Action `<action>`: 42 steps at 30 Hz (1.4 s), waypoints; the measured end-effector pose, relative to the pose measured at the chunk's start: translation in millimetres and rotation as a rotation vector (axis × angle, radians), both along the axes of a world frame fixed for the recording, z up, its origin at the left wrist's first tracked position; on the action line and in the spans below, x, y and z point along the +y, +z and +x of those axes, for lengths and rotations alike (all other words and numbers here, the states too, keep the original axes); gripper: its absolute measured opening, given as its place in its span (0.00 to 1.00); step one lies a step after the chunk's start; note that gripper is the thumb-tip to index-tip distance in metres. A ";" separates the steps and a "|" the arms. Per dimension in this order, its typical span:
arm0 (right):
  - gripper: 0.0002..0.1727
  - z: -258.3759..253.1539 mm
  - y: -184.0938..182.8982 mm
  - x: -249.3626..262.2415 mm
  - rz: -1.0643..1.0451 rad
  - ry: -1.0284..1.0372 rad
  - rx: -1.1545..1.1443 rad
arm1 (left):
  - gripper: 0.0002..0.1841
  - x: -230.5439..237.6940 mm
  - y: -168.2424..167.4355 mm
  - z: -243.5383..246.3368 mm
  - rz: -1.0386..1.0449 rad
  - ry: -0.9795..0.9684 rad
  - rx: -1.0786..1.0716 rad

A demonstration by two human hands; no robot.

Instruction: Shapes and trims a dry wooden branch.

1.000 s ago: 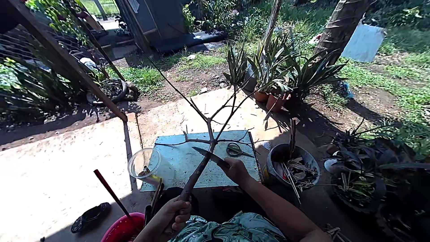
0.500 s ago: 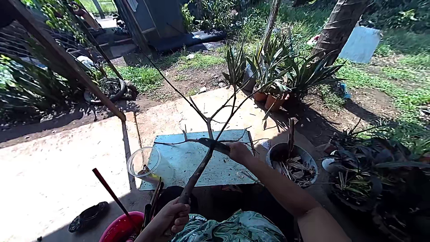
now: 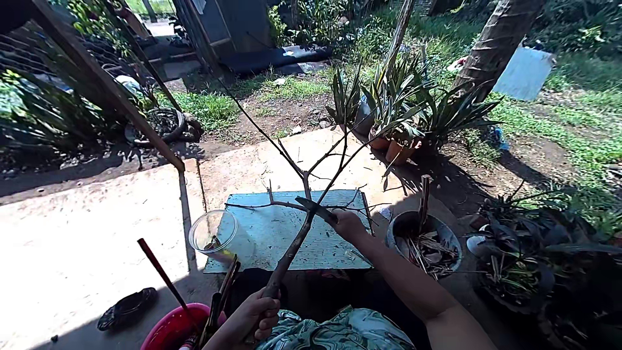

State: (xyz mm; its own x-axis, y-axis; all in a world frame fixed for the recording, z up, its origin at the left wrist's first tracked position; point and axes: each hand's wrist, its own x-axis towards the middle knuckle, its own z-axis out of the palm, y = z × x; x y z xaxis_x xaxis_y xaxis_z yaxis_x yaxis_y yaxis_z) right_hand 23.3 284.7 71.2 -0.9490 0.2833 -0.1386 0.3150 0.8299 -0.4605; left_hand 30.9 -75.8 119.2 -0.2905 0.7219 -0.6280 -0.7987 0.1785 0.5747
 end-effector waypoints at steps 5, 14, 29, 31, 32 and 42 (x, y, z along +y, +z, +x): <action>0.27 57.1 -3.3 -48.5 -0.151 0.177 0.112 | 0.06 0.5 -7.2 -0.7 -0.015 0.031 0.019; 0.15 121.6 6.2 -72.5 -0.512 -0.474 0.752 | 0.07 53.1 47.3 -25.7 0.089 0.090 0.249; 0.18 167.3 -56.1 -97.7 -0.545 -0.510 0.591 | 0.28 67.1 69.9 -51.3 -0.667 -0.143 1.227; 0.18 158.1 -59.2 -99.0 -0.595 -0.433 0.576 | 0.29 64.2 63.8 -43.5 -0.740 -0.222 1.256; 0.19 151.7 -59.3 -95.8 -0.621 -0.398 0.540 | 0.29 62.9 57.5 -40.6 -0.762 -0.264 1.260; 0.26 42.0 -45.8 -39.6 -0.339 -0.405 0.446 | 0.30 60.0 37.1 -7.3 -0.757 -0.384 1.234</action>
